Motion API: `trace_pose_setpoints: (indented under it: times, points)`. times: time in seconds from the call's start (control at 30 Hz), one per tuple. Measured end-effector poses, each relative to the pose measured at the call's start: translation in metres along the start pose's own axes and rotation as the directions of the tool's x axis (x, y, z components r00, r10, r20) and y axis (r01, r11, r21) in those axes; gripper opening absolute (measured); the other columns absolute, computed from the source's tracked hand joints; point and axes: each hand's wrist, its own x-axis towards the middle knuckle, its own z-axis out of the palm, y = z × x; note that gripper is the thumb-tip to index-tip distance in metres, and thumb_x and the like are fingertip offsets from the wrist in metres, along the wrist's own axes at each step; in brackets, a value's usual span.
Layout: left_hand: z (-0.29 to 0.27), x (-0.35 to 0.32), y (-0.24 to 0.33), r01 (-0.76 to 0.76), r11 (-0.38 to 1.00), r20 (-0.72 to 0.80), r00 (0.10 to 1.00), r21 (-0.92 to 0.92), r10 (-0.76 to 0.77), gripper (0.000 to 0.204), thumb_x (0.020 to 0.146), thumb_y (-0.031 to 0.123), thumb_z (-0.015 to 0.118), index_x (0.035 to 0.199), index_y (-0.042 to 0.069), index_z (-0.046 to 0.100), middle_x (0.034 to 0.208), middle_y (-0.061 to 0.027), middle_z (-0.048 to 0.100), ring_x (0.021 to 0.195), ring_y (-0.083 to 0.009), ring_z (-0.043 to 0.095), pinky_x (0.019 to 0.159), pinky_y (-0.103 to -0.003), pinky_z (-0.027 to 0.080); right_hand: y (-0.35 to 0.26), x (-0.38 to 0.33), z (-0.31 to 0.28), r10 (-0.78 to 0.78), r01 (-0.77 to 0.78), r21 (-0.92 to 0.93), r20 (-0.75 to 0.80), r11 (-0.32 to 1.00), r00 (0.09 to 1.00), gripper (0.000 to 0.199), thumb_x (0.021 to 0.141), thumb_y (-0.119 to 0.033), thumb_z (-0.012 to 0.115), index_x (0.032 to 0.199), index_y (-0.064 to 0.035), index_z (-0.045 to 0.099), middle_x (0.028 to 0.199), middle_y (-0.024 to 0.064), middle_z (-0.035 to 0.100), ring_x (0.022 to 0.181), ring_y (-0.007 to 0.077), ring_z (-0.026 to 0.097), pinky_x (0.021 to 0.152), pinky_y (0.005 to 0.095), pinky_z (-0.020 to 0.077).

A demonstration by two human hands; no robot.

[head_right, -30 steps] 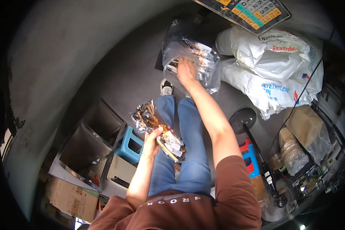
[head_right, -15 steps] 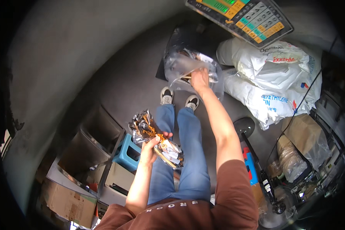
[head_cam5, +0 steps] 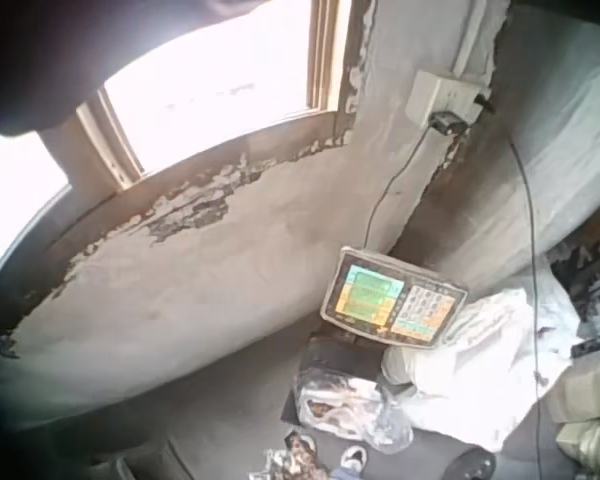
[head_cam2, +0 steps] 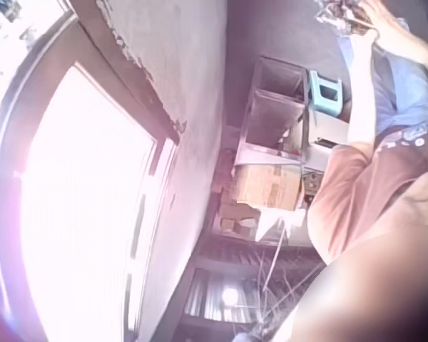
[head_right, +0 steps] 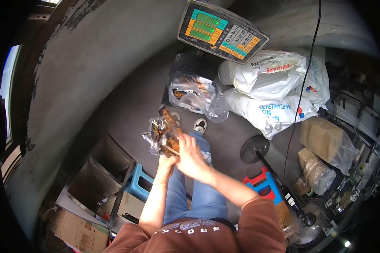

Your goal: Packaging metal components into plastic bags and sealing them using a tape dispenser.

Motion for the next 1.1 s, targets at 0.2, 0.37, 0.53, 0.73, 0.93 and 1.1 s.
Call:
trace_pose_setpoints:
  times: [0.2, 0.37, 0.53, 0.73, 0.93, 1.1]
  points:
    - [-0.015, -0.002, 0.013, 0.154, 0.984, -0.108, 0.981, -0.086, -0.162, 0.070, 0.068, 0.016, 0.077, 0.126, 0.002, 0.041, 0.121, -0.0105, 0.050, 0.109, -0.0224, 0.050, 0.093, -0.035, 0.042, -0.018, -0.022, 0.040, -0.055, 0.060, 0.044, -0.108, 0.997, 0.993, 0.067, 0.075, -0.013, 0.053, 0.130, 0.0129, 0.022, 0.134, 0.0291, 0.027, 0.130, 0.0416, 0.021, 0.107, 0.0488, 0.0190]
    - [-0.063, -0.003, 0.000, 0.121, 0.944, -0.213, 0.958, -0.307, -0.192, 0.039, 0.078, 0.005, 0.061, 0.115, -0.001, 0.050, 0.102, -0.0113, 0.060, 0.091, -0.0217, 0.060, 0.082, -0.033, 0.051, -0.012, -0.014, 0.024, -0.198, 0.201, 0.325, -0.044, 0.924, 0.979, 0.050, 0.076, -0.018, 0.066, 0.114, 0.0094, 0.048, 0.121, 0.0241, 0.046, 0.116, 0.0331, 0.042, 0.096, 0.0413, 0.0360]
    - [-0.094, -0.012, 0.007, 0.121, 0.930, -0.237, 0.948, -0.347, -0.212, 0.041, 0.075, 0.003, 0.062, 0.114, -0.002, 0.050, 0.102, -0.0127, 0.061, 0.090, -0.0235, 0.061, 0.083, -0.037, 0.050, 0.085, 0.080, 0.002, 0.299, -0.030, 0.611, -0.344, 0.791, 0.890, 0.019, 0.090, -0.010, 0.050, 0.099, 0.0046, 0.059, 0.084, 0.0091, 0.065, 0.076, 0.0131, 0.060, 0.072, 0.0251, 0.0480]
    - [-0.076, -0.004, 0.004, 0.207, 0.938, -0.170, 0.950, -0.280, -0.260, 0.051, 0.072, 0.003, 0.064, 0.120, 0.001, 0.047, 0.108, -0.0106, 0.058, 0.097, -0.0227, 0.057, 0.089, -0.035, 0.046, 0.174, 0.190, 0.039, -0.112, 0.041, -0.126, -0.626, 0.991, 0.772, 0.024, 0.081, -0.004, 0.052, 0.104, -0.0052, 0.059, 0.087, 0.0141, 0.060, 0.078, 0.0255, 0.060, 0.070, 0.0359, 0.0476]
    - [-0.088, -0.009, -0.008, 0.258, 0.928, -0.203, 0.927, -0.269, -0.316, 0.046, 0.072, 0.003, 0.062, 0.117, -0.001, 0.049, 0.103, -0.0125, 0.060, 0.094, -0.0247, 0.059, 0.088, -0.036, 0.047, 0.131, 0.178, 0.043, -0.301, 0.093, -0.443, -0.427, 0.892, 0.853, 0.025, 0.069, -0.008, 0.064, 0.093, -0.0066, 0.058, 0.088, 0.0118, 0.049, 0.083, 0.0299, 0.051, 0.071, 0.0413, 0.0436]
    - [-0.082, -0.003, -0.002, 0.278, 0.907, -0.169, 0.924, -0.317, -0.343, 0.053, 0.069, 0.002, 0.066, 0.119, 0.002, 0.048, 0.107, -0.0080, 0.058, 0.096, -0.0191, 0.056, 0.088, -0.032, 0.045, 0.126, 0.166, 0.048, -0.401, 0.347, -0.397, -0.059, 0.850, 0.914, 0.015, 0.072, -0.007, 0.062, 0.086, -0.0038, 0.057, 0.087, 0.0127, 0.053, 0.082, 0.0301, 0.054, 0.073, 0.0402, 0.0444]
